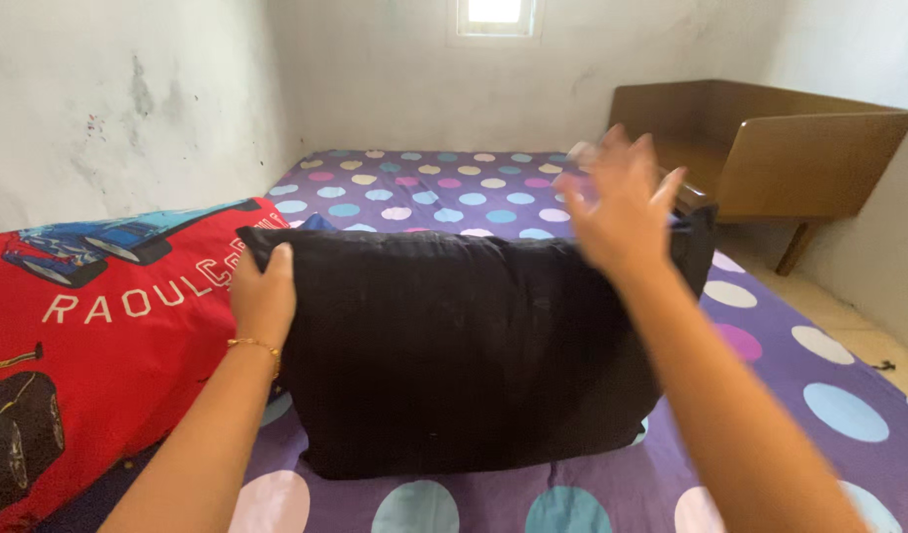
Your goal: The person arranges three pillows on a bed. They first smooth and position a blue pillow with a moon and stars pattern, then place a red pillow with a car graphic, and finally add a black pillow, patting each into place.
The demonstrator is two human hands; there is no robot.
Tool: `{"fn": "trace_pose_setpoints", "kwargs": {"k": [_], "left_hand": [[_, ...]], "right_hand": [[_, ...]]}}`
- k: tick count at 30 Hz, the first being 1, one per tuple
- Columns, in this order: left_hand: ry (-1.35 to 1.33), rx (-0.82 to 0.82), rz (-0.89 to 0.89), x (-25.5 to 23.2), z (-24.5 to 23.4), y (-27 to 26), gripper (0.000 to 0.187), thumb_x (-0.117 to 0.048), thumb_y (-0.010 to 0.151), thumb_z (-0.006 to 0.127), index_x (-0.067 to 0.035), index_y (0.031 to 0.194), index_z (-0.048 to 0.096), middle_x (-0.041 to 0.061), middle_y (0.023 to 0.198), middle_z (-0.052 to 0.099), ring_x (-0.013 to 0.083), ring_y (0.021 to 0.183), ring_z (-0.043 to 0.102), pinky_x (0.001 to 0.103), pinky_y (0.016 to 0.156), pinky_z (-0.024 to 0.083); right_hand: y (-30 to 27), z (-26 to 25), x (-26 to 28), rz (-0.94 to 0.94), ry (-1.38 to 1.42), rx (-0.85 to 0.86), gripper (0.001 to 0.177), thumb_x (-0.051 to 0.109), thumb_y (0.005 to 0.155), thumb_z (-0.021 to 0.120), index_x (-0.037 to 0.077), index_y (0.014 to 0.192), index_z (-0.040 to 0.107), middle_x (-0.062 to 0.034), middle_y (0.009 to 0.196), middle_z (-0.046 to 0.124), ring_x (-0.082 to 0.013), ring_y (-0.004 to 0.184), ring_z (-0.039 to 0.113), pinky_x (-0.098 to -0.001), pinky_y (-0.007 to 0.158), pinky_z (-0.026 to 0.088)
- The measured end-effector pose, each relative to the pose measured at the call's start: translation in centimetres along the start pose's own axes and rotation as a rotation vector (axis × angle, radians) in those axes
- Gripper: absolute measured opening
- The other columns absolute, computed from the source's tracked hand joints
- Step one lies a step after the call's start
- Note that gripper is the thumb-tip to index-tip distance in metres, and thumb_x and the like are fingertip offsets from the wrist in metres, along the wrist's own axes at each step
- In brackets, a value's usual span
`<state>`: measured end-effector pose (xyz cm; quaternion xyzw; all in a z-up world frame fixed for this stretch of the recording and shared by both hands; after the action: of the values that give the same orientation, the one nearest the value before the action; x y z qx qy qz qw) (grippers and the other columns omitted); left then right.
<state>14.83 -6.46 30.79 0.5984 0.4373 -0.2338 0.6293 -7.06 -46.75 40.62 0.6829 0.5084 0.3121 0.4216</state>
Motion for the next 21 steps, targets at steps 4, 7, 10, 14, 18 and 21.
{"fn": "trace_pose_setpoints", "kwargs": {"k": [4,7,10,14,18,21], "left_hand": [[0.194,0.075,-0.104,0.6,-0.6,-0.4,0.044,-0.030,0.093,0.059,0.002,0.123,0.062,0.023,0.113,0.071,0.0404,0.109,0.068,0.048,0.098,0.048],[0.354,-0.127,0.272,-6.8,-0.7,-0.2,0.064,-0.026,0.086,0.064,0.003,0.139,0.045,0.026,0.133,0.059,0.0435,0.127,0.053,0.059,0.107,0.032],[0.364,-0.130,0.622,-14.4,3.4,-0.8,0.061,-0.031,0.087,0.064,-0.005,0.140,0.050,0.018,0.148,0.054,0.0328,0.147,0.038,0.070,0.117,0.012],[0.688,0.056,0.580,-14.7,9.6,-1.1,0.057,-0.047,0.095,0.049,-0.007,0.134,0.060,0.016,0.148,0.055,0.0372,0.146,0.037,0.074,0.114,0.007],[0.994,0.420,0.188,-4.0,10.9,-3.3,0.065,-0.055,0.104,0.030,-0.012,0.118,0.076,0.020,0.119,0.073,0.0356,0.120,0.065,0.062,0.123,0.011],[0.977,0.276,0.252,-2.4,9.4,-3.3,0.063,-0.051,0.103,0.031,-0.010,0.111,0.079,0.019,0.108,0.076,0.0383,0.107,0.070,0.062,0.118,0.016]], "right_hand": [[-6.1,9.4,-0.1,0.198,-0.070,0.737,0.071,0.074,0.099,0.022,0.034,0.136,0.068,-0.0067,0.142,0.064,-0.0280,0.143,0.049,-0.0536,0.128,0.015],[-6.2,9.8,-0.1,0.178,-0.060,0.664,0.071,0.073,0.096,0.023,0.033,0.132,0.068,-0.0050,0.138,0.065,-0.0289,0.139,0.049,-0.0564,0.121,0.019],[-6.7,9.4,-1.4,0.194,-0.049,0.684,0.070,0.073,0.095,0.025,0.032,0.133,0.067,-0.0044,0.139,0.064,-0.0282,0.137,0.049,-0.0561,0.120,0.021],[-6.0,8.8,-1.0,0.156,-0.062,0.648,0.069,0.070,0.098,0.025,0.029,0.133,0.067,-0.0060,0.140,0.063,-0.0295,0.135,0.051,-0.0575,0.118,0.022],[-6.5,8.6,0.5,0.131,0.001,0.620,0.063,0.067,0.096,0.032,0.030,0.129,0.071,-0.0070,0.137,0.065,-0.0284,0.137,0.050,-0.0559,0.119,0.025],[-5.0,8.2,2.5,0.109,-0.010,0.615,0.058,0.066,0.099,0.039,0.030,0.132,0.069,-0.0097,0.139,0.065,-0.0265,0.139,0.051,-0.0584,0.126,0.022]]}}
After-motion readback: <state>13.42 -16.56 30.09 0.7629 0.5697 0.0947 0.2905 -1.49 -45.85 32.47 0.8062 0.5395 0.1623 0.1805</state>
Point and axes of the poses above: each hand's wrist, its own y-axis towards the middle knuckle, its own z-axis out of the palm, x = y × z, the point moved 10 cm from there along y, towards the middle knuckle
